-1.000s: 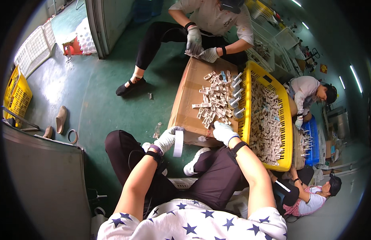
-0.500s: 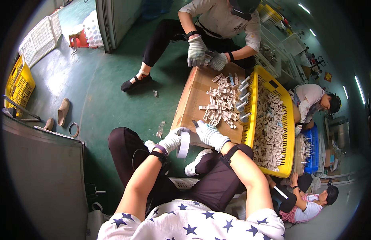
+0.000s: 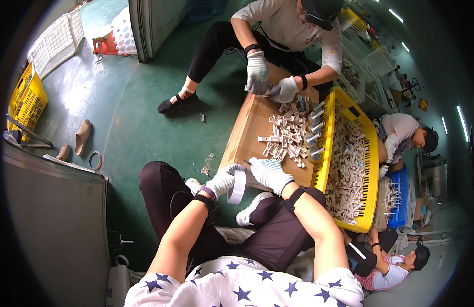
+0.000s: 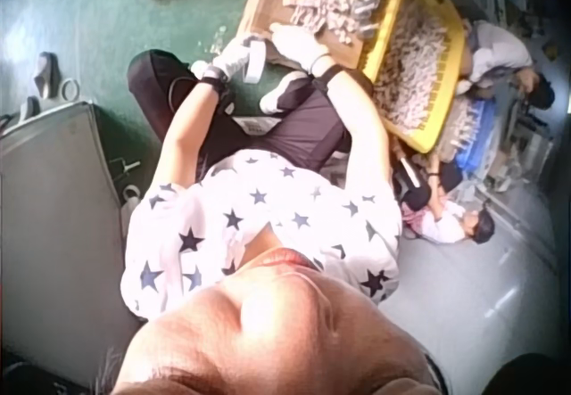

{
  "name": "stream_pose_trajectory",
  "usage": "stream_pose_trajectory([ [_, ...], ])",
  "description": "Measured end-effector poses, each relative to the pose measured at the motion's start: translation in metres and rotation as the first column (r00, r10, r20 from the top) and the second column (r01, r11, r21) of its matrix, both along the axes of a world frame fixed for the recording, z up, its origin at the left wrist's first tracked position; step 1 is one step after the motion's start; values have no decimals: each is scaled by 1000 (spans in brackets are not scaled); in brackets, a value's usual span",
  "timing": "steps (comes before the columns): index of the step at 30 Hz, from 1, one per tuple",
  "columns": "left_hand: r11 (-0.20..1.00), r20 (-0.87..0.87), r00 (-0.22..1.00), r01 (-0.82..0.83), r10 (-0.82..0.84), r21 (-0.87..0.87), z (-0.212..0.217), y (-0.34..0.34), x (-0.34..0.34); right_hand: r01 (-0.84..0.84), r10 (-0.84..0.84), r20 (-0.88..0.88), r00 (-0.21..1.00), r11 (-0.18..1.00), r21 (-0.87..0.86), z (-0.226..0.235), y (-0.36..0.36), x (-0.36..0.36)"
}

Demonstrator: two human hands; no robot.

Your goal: Sorting small plastic and metal components from a large bin and packing them into bags while sitting on the floor.

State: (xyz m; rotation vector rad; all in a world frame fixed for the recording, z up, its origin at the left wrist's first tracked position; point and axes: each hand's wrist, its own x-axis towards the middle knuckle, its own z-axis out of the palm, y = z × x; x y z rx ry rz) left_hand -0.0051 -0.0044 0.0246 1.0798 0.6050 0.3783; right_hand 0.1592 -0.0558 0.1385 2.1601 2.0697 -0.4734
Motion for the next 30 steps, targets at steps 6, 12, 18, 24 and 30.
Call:
stream_pose_trajectory([
  [6,996,-10,1000,28,-27,85,16,-2,13,-92,98,-59,993,991,93,8,-3,10],
  [12,943,118,973,-156,197,-293,-83,10,-19,-128,141,-93,986,983,133,6,13,-30],
  [18,902,143,976,-88,162,-422,13,-14,25,-104,133,230,964,985,-134,10,1,-6],
  [24,998,-109,992,59,-61,-26,17,-26,-5,-158,162,239,957,987,-37,8,5,-13],
  [30,998,-190,980,44,-53,-48,16,-19,-13,-160,169,-13,985,954,255,0,-4,-8],
])
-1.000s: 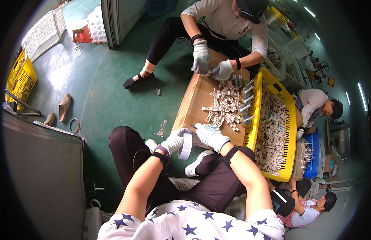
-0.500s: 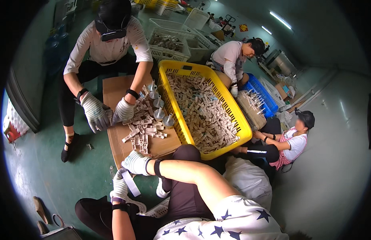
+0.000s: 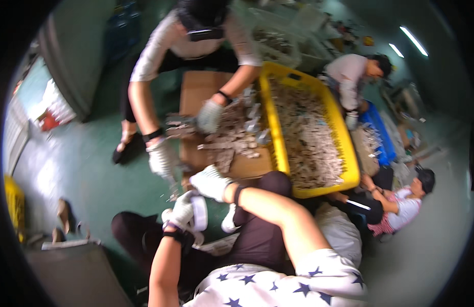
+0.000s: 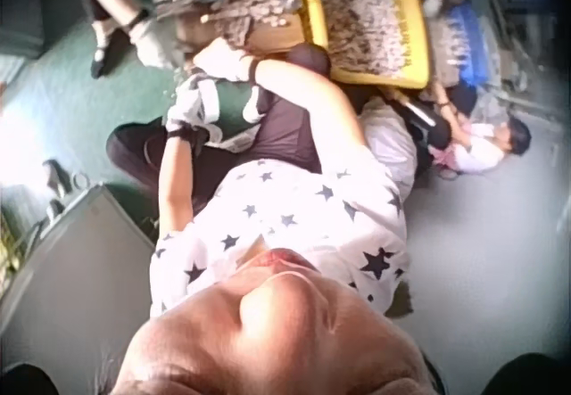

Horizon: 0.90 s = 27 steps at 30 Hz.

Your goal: Sorting small plastic and metal components from a large bin and packing them into bags while sitting on the floor.

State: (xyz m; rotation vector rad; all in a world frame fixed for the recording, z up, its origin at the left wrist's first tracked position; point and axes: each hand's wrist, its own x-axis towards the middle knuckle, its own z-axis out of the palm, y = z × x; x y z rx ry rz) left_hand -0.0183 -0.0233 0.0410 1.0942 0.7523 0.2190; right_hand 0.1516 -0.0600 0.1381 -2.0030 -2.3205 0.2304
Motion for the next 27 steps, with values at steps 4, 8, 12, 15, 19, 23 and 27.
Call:
stream_pose_trajectory([
  [4,989,101,994,22,-37,147,25,-1,5,88,-75,148,986,993,-83,-8,-5,4],
  [8,1000,128,992,-9,8,6,57,-4,-11,143,-103,246,964,978,-154,-10,-8,-7],
  [12,994,110,993,32,-43,103,94,7,-35,61,-29,216,976,988,-139,-1,-17,-11],
  [15,999,225,974,4,-14,46,119,18,-45,71,-58,195,979,996,-60,4,-27,0],
  [19,997,284,957,43,-58,59,155,28,-38,289,-291,166,942,957,40,18,-41,69],
  [23,989,305,946,72,-108,128,176,35,-15,475,-482,284,829,875,96,4,-63,123],
  [27,983,311,941,90,-136,158,197,41,5,543,-559,228,797,829,132,40,-57,92],
])
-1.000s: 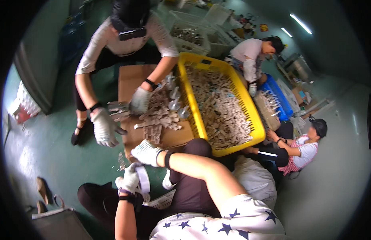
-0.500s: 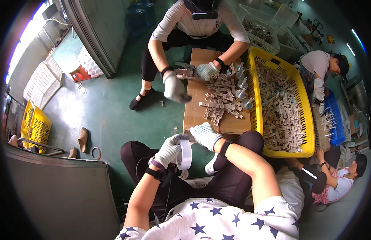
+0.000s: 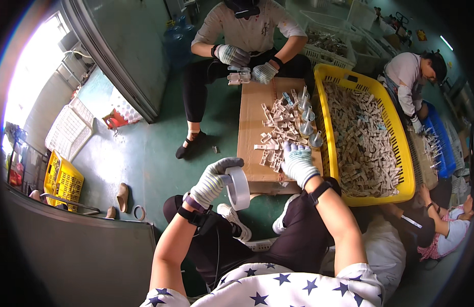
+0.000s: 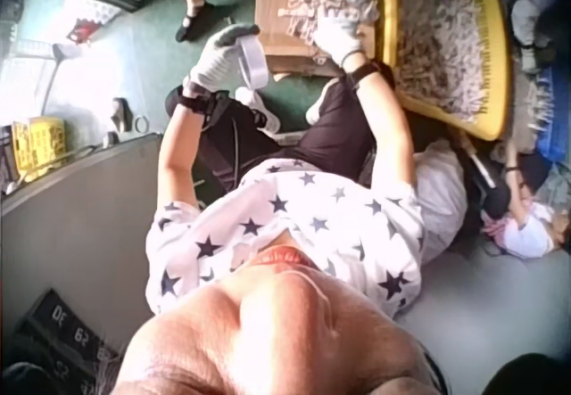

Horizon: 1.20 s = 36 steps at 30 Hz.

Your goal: Sorting small plastic and metal components from a large bin and packing them into bags while sitting on the floor.

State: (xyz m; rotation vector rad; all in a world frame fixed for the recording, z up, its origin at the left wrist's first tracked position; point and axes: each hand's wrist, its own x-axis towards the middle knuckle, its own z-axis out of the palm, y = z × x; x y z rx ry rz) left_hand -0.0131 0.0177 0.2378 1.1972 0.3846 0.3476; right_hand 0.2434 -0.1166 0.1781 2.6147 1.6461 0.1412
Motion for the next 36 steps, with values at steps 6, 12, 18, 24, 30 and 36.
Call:
stream_pose_trajectory([
  [6,994,108,992,-54,64,-96,27,15,28,81,353,-915,-197,936,344,92,5,-49],
  [12,977,-29,997,-81,77,-197,54,56,68,193,452,-690,-566,886,422,84,37,-58],
  [18,977,-182,983,-69,31,-202,49,94,115,245,521,-688,-504,851,465,67,43,-41],
  [24,989,-214,977,-25,-7,-145,54,95,164,351,637,-718,-280,764,541,69,42,-22],
  [30,987,-128,979,151,-156,-49,51,104,189,447,654,-701,-287,738,506,67,42,-14],
  [36,988,-245,957,-154,154,19,-2,143,234,363,489,-843,-222,844,394,66,43,-13],
])
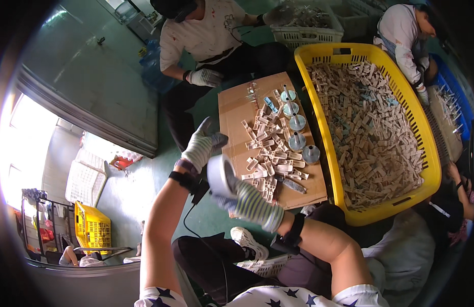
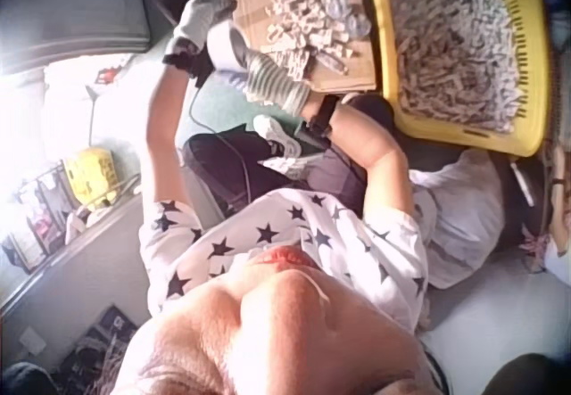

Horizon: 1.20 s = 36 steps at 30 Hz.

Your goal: Sorting small plastic and metal components from a large bin and packing them into bags while sitting on the floor.

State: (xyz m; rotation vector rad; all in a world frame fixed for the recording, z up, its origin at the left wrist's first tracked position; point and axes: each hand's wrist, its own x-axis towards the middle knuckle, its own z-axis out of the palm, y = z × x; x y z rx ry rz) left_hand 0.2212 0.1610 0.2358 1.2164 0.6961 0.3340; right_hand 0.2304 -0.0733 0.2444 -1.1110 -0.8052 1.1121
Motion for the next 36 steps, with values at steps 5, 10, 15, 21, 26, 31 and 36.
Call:
stream_pose_trajectory([
  [5,933,80,931,-347,355,-100,-48,96,39,-194,204,-13,979,949,247,19,-24,-17],
  [10,946,-273,921,-312,278,-91,-49,109,79,-141,177,-256,950,978,154,15,-20,4],
  [15,944,-356,900,-309,251,-116,-47,116,86,-153,186,-148,971,965,214,0,-8,10],
  [21,962,-437,858,-260,269,81,-72,147,81,-151,187,-233,954,975,165,-1,-3,4],
  [26,846,-320,867,-188,382,499,-73,141,80,-57,101,-243,965,981,183,-10,8,-2],
  [31,653,-403,788,3,464,758,-46,113,37,-161,177,-270,946,984,80,-21,4,-32],
  [36,348,-457,877,387,146,854,-86,50,-96,-390,328,-388,862,916,-92,-61,-32,-93],
])
